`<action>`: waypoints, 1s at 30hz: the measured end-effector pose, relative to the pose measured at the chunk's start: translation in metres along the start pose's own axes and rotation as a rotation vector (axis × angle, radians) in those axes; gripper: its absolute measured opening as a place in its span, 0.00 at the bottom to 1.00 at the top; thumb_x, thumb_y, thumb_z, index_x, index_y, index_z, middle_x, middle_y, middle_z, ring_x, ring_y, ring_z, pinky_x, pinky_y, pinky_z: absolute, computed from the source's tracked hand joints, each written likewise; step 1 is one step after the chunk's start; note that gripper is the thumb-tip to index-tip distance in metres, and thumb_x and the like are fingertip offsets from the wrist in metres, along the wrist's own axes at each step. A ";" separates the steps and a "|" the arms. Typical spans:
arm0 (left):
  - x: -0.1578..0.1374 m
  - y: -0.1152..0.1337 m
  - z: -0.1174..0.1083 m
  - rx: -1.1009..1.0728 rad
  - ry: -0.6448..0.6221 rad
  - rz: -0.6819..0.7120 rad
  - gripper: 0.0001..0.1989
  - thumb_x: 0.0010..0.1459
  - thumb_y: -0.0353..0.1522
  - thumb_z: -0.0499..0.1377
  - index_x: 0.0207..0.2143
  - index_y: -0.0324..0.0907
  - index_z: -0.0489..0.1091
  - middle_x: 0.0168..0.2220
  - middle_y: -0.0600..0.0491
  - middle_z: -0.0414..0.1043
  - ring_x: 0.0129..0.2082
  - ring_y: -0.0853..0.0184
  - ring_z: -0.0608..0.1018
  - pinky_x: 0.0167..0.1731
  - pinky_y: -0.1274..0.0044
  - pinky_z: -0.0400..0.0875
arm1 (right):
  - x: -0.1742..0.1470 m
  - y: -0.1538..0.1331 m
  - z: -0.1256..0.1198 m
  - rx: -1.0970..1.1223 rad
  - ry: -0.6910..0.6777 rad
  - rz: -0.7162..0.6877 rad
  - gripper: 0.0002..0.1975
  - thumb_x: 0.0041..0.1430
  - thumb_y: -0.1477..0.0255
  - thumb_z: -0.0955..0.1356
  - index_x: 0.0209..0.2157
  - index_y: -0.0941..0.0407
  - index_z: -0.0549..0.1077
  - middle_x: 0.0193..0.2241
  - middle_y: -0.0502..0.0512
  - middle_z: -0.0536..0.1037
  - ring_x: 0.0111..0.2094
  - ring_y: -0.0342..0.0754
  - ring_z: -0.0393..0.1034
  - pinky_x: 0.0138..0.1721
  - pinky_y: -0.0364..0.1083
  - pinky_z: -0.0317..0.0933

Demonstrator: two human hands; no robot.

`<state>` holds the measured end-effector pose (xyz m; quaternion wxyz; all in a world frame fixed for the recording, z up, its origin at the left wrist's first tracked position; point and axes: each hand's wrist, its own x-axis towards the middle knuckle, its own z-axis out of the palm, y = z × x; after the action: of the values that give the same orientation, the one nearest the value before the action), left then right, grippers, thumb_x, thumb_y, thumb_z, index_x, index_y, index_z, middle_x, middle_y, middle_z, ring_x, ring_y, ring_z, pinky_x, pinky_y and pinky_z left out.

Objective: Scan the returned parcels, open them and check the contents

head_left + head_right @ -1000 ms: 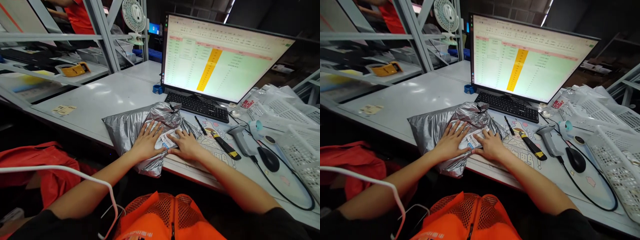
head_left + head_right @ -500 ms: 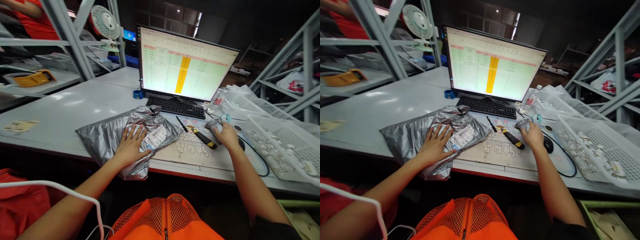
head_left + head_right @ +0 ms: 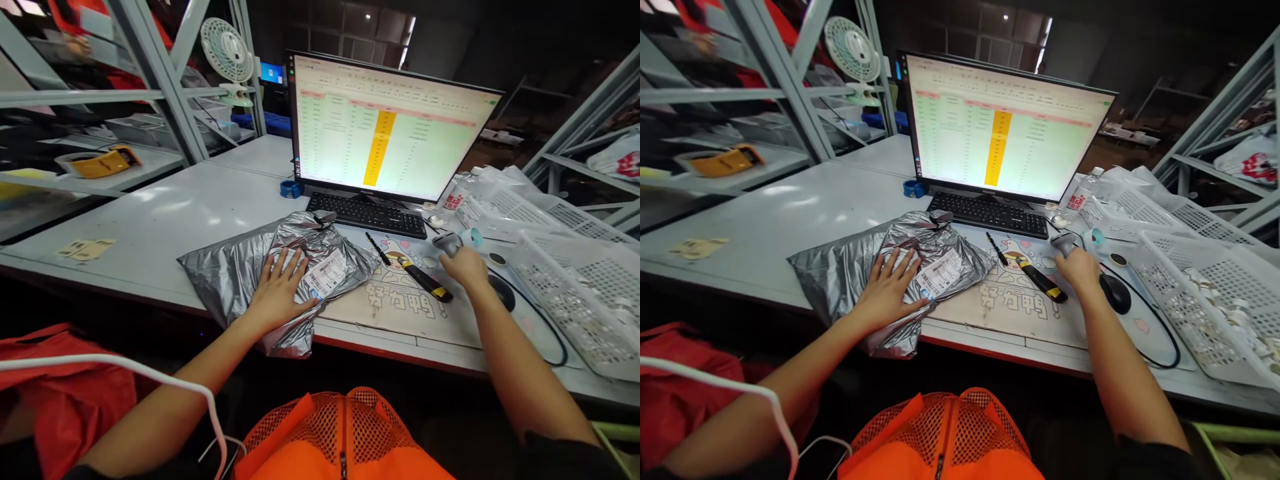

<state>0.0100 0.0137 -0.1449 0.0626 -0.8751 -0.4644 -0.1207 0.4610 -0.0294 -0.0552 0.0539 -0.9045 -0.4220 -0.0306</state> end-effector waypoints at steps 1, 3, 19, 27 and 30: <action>0.000 0.000 0.000 0.000 -0.003 0.001 0.49 0.64 0.56 0.57 0.76 0.37 0.49 0.78 0.46 0.37 0.78 0.46 0.37 0.74 0.53 0.30 | -0.007 0.000 -0.014 0.028 0.026 -0.065 0.24 0.63 0.57 0.66 0.45 0.63 0.80 0.39 0.71 0.81 0.43 0.65 0.77 0.42 0.54 0.68; -0.001 0.000 0.001 -0.007 -0.009 0.004 0.49 0.64 0.56 0.58 0.76 0.37 0.49 0.78 0.46 0.36 0.78 0.46 0.36 0.74 0.53 0.28 | -0.028 -0.003 -0.043 0.140 -0.002 -0.275 0.23 0.61 0.53 0.68 0.40 0.59 0.80 0.30 0.62 0.80 0.34 0.59 0.76 0.36 0.51 0.66; -0.002 0.001 -0.001 -0.044 0.004 0.004 0.53 0.62 0.59 0.58 0.76 0.36 0.50 0.78 0.44 0.38 0.78 0.45 0.36 0.74 0.52 0.28 | -0.107 -0.075 -0.074 0.326 -0.421 -0.969 0.11 0.61 0.63 0.70 0.39 0.53 0.81 0.29 0.49 0.80 0.28 0.45 0.70 0.31 0.43 0.60; -0.003 -0.003 0.011 0.004 0.123 0.035 0.53 0.58 0.60 0.61 0.75 0.37 0.55 0.77 0.44 0.43 0.77 0.43 0.42 0.74 0.53 0.31 | -0.029 -0.021 -0.013 0.120 -0.010 -0.414 0.21 0.65 0.55 0.65 0.45 0.57 0.78 0.39 0.63 0.83 0.39 0.58 0.77 0.37 0.49 0.62; -0.003 -0.008 0.020 0.030 0.207 0.065 0.53 0.57 0.60 0.61 0.74 0.37 0.56 0.77 0.43 0.47 0.77 0.42 0.45 0.74 0.52 0.33 | -0.015 -0.007 0.017 0.059 0.004 -0.260 0.25 0.68 0.61 0.63 0.58 0.63 0.72 0.49 0.71 0.81 0.48 0.62 0.78 0.42 0.51 0.65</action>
<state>0.0050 0.0202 -0.1647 0.1269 -0.8716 -0.4286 -0.2013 0.4459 -0.0345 -0.0736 0.0770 -0.8402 -0.5361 -0.0265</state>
